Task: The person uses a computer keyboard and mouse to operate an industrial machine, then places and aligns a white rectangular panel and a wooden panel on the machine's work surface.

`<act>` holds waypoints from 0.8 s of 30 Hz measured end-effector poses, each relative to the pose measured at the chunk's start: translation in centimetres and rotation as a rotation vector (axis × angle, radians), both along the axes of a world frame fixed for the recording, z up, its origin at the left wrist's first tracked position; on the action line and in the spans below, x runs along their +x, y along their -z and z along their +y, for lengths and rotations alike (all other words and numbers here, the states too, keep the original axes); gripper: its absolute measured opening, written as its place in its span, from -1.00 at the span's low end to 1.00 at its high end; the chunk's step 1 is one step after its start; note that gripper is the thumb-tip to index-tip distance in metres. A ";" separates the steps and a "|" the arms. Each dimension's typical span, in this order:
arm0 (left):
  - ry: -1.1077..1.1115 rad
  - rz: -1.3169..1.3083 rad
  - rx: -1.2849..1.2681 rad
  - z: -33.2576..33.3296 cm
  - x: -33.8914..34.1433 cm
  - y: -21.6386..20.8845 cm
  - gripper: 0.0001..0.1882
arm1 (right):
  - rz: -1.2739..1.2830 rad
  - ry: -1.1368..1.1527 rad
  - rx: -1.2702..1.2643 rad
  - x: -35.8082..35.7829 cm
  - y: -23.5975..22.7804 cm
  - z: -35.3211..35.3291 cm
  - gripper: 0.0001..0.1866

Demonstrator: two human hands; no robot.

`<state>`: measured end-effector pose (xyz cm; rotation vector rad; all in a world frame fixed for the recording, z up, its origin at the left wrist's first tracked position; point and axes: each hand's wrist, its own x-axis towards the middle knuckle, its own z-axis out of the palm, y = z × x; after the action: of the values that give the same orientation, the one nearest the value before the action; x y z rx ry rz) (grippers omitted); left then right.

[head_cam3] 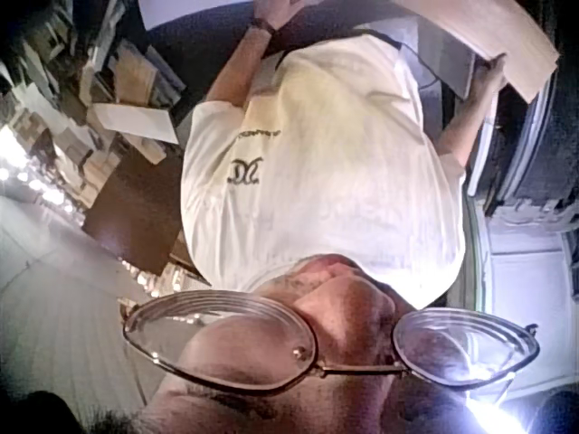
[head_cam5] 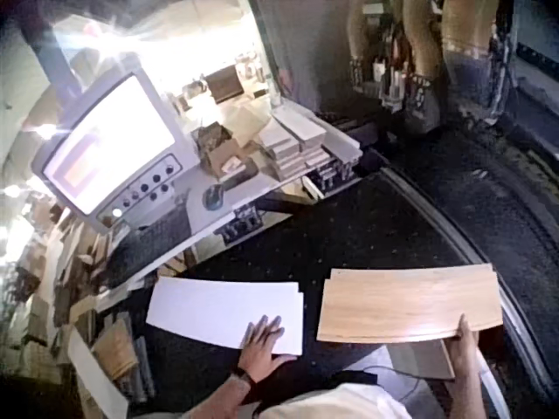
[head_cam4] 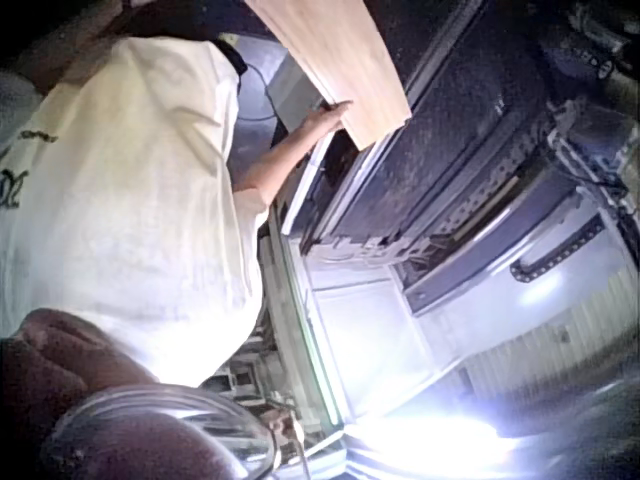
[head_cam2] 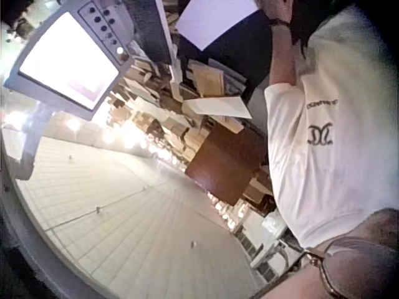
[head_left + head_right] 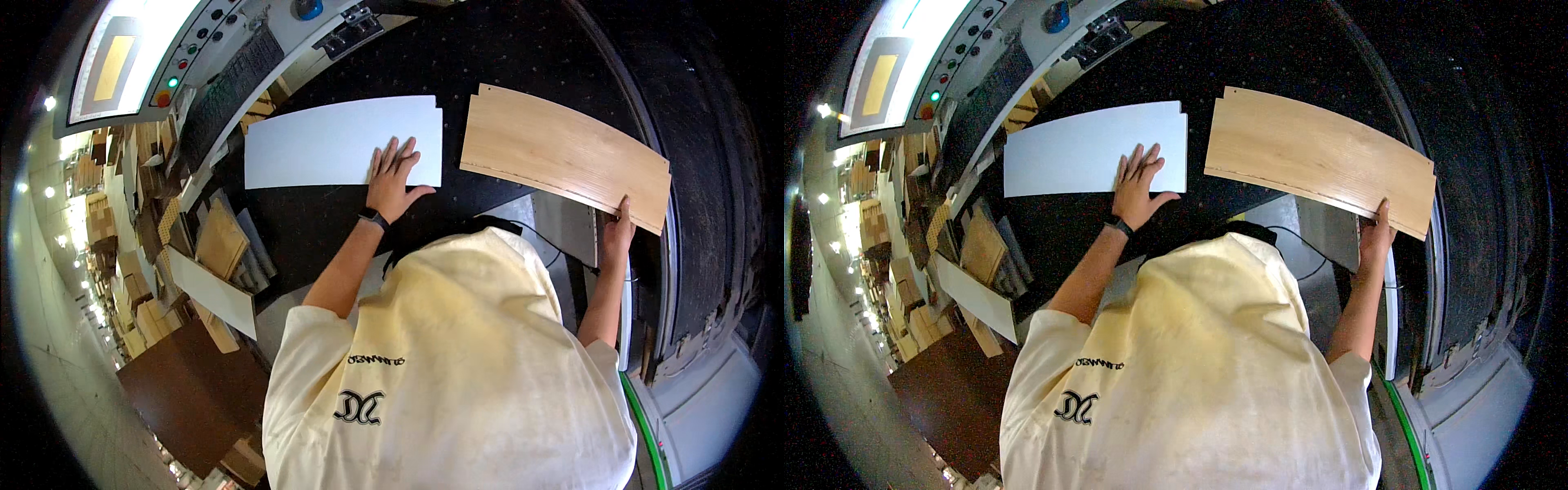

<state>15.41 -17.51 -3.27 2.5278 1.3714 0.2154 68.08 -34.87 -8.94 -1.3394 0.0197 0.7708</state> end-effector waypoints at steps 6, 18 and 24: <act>0.045 0.000 0.009 0.9 0.5 0.6 -0.11 | -0.207 -0.032 -0.030 -0.3 2.7 2.1 -0.28; 0.064 -0.047 0.023 1.9 2.6 1.3 0.07 | -1.155 0.102 -0.872 -2.2 4.3 8.9 0.22; 0.010 -0.044 0.029 0.9 3.3 1.7 0.10 | -1.482 -0.062 -0.775 -5.9 -0.2 11.3 -0.38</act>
<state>18.72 -16.58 -4.94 2.5377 1.3483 0.2892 62.19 -23.61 -8.76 -2.3759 -0.9758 -0.3997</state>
